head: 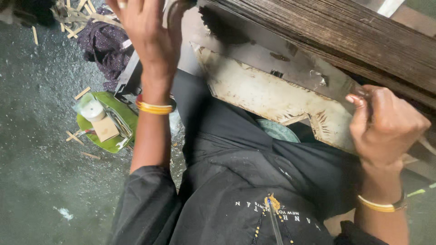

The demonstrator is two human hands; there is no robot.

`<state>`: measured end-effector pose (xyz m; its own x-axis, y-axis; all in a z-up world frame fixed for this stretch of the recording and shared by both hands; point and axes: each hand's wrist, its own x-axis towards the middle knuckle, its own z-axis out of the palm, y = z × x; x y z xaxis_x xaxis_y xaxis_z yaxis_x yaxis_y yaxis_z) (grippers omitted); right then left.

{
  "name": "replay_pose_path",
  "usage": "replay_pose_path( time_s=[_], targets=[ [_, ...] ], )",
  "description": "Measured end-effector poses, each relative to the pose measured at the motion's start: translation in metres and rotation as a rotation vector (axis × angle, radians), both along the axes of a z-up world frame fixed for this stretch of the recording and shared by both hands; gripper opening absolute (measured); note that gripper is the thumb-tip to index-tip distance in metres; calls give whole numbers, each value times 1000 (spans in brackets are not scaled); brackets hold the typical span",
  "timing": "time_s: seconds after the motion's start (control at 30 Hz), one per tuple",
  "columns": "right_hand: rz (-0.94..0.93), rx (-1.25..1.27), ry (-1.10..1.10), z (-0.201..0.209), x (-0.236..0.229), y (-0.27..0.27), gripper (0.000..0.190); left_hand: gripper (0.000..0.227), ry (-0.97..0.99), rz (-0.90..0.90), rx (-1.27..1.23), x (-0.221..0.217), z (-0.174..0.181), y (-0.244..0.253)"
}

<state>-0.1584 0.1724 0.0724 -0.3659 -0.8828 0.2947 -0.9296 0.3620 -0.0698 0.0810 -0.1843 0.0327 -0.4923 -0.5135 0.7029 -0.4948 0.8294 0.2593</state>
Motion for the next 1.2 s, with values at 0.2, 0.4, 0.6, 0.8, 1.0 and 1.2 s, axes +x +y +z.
replay_pose_path(
  time_s=[0.2,0.4,0.6,0.8,1.0,1.2],
  targets=[
    [-73,-77,-318,2,19,-7,16,39,1014,-116,937,-46,-61,66],
    [-197,-9,-327,-1,30,-12,19,28,912,-19,783,-69,-66,86],
    [-161,-72,-391,-20,33,1,23,21,852,57,789,-66,-62,77],
    [-240,-23,-396,-27,34,6,24,21,699,1,689,-54,-56,67],
    [-172,-60,-197,-22,49,6,23,20,725,-38,724,-51,-50,65],
    [-190,-95,31,-27,53,11,15,19,683,-145,703,-43,-53,54]
  ],
)
